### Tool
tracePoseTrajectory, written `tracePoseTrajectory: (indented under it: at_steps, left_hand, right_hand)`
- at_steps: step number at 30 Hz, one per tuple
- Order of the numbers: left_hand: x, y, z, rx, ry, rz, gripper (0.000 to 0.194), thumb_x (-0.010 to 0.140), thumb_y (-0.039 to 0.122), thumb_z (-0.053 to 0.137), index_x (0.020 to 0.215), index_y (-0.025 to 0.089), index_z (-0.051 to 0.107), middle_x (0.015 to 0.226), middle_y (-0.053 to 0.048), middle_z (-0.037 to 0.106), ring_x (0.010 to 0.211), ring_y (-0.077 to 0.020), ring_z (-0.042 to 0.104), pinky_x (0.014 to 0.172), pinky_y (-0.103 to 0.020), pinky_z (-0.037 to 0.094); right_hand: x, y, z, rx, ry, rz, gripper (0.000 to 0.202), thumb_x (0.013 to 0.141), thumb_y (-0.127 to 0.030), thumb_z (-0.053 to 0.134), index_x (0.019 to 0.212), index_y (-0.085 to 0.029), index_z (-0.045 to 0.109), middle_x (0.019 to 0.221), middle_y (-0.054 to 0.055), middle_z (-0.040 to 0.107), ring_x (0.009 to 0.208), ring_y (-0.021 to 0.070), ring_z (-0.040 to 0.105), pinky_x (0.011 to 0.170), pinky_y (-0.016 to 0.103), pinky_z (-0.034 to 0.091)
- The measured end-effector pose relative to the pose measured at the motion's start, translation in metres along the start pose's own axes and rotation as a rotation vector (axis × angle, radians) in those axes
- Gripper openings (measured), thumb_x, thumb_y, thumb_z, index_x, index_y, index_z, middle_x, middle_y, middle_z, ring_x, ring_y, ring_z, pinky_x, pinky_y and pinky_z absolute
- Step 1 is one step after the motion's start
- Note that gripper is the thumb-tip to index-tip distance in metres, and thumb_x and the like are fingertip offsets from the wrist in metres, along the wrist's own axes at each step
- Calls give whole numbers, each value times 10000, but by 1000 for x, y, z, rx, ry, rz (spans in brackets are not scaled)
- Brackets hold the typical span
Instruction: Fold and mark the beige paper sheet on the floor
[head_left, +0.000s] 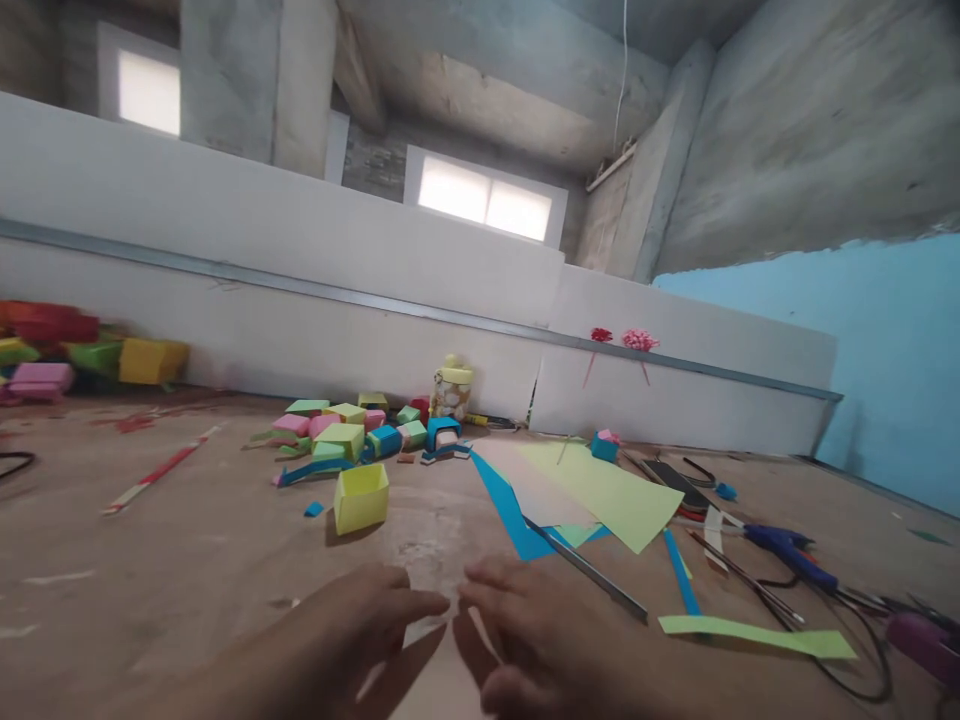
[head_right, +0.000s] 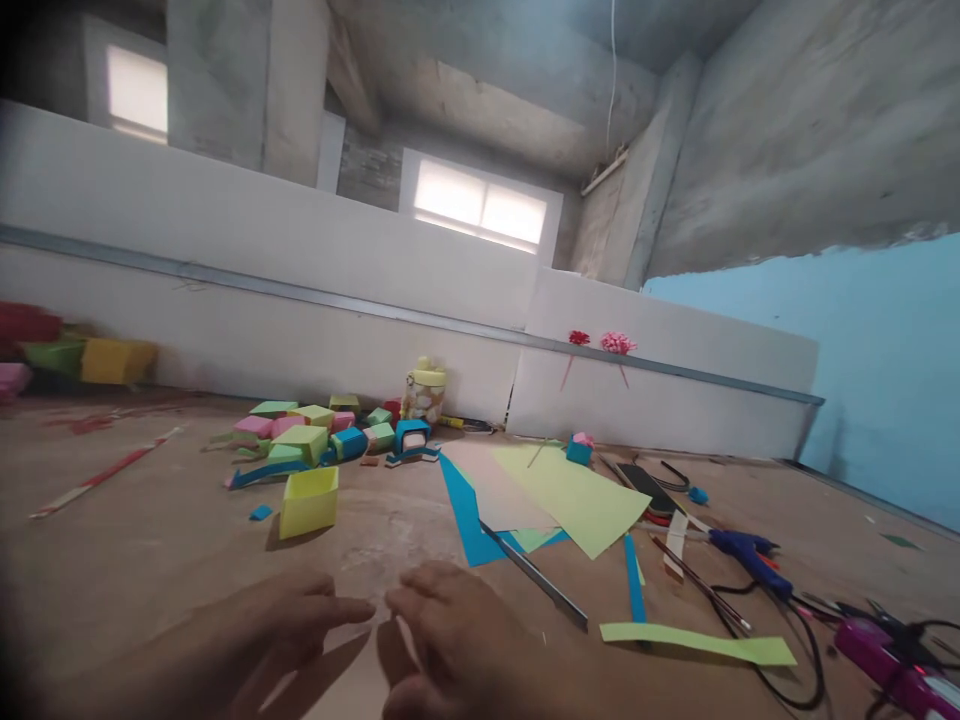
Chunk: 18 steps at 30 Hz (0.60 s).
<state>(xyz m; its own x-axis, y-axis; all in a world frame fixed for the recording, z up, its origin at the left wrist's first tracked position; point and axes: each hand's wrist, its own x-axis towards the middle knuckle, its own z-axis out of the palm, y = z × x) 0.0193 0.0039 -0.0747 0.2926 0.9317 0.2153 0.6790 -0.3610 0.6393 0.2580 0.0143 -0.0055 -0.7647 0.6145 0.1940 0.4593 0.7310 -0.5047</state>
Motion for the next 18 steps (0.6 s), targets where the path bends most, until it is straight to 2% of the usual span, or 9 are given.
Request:
tracePoseTrajectory:
  at_steps: [2,3,5,7,8,10,12,15,18]
  left_hand:
    - [-4,1,4,-69,44,-9,662,567,467,631,1220,381,563,1126,-44,633,1098,-342,565,1033,-519,409]
    - [-5,3,1,-93,45,-19,581,615,435,588,1191,365,582,1083,-46,642,1061,-323,577,1011,-503,424]
    - [-3,11,-15,-130,0,-45,455,643,382,571,1087,316,645,930,-39,650,906,-278,603,870,-438,487]
    - [1,21,-36,-178,-90,-71,405,636,400,612,1010,264,689,724,-1,601,701,-226,584,645,-342,480]
    - [3,26,-45,-217,-138,-81,396,657,426,615,997,243,706,693,3,604,670,-215,586,593,-311,453]
    - [8,31,-58,-308,-205,-90,373,707,454,589,958,216,729,725,-13,665,694,-210,617,590,-280,436]
    - [11,31,-63,-361,-213,-101,294,724,417,585,844,189,727,696,-6,665,664,-184,600,573,-256,417]
    - [14,22,-59,-347,-163,-125,239,736,403,597,716,175,665,573,24,560,540,-147,506,485,-246,363]
    - [14,15,-55,-324,-149,-121,372,801,535,545,776,181,657,671,-17,655,624,-187,594,552,-270,441]
  right_hand:
    - [-1,-8,7,57,16,21,535,742,-233,719,1264,-147,640,1118,123,696,1041,248,626,956,347,464]
    - [-3,-10,9,66,70,56,489,751,-175,668,1238,-136,655,986,98,709,914,214,647,878,322,489]
    - [-5,-9,11,72,197,150,483,711,-69,569,1172,-132,697,843,61,680,787,173,629,780,287,483]
    - [-5,-4,7,157,290,245,499,624,-50,540,1065,-153,751,838,49,666,775,166,604,717,267,454]
    - [-5,-1,3,259,307,310,471,594,-64,533,988,-165,769,820,35,657,752,158,588,676,255,435]
    - [-3,4,-8,478,293,400,342,579,-122,521,825,-152,757,708,0,610,657,128,532,600,234,385]
    - [-1,8,-19,600,298,441,193,586,-181,506,671,-135,673,591,-23,536,553,97,449,529,224,323]
    - [0,9,-27,610,357,471,94,615,-251,516,580,-169,546,487,-54,441,475,80,354,476,231,245]
    - [1,9,-25,594,418,489,140,637,-309,545,585,-189,496,486,-67,401,476,80,344,477,233,235]
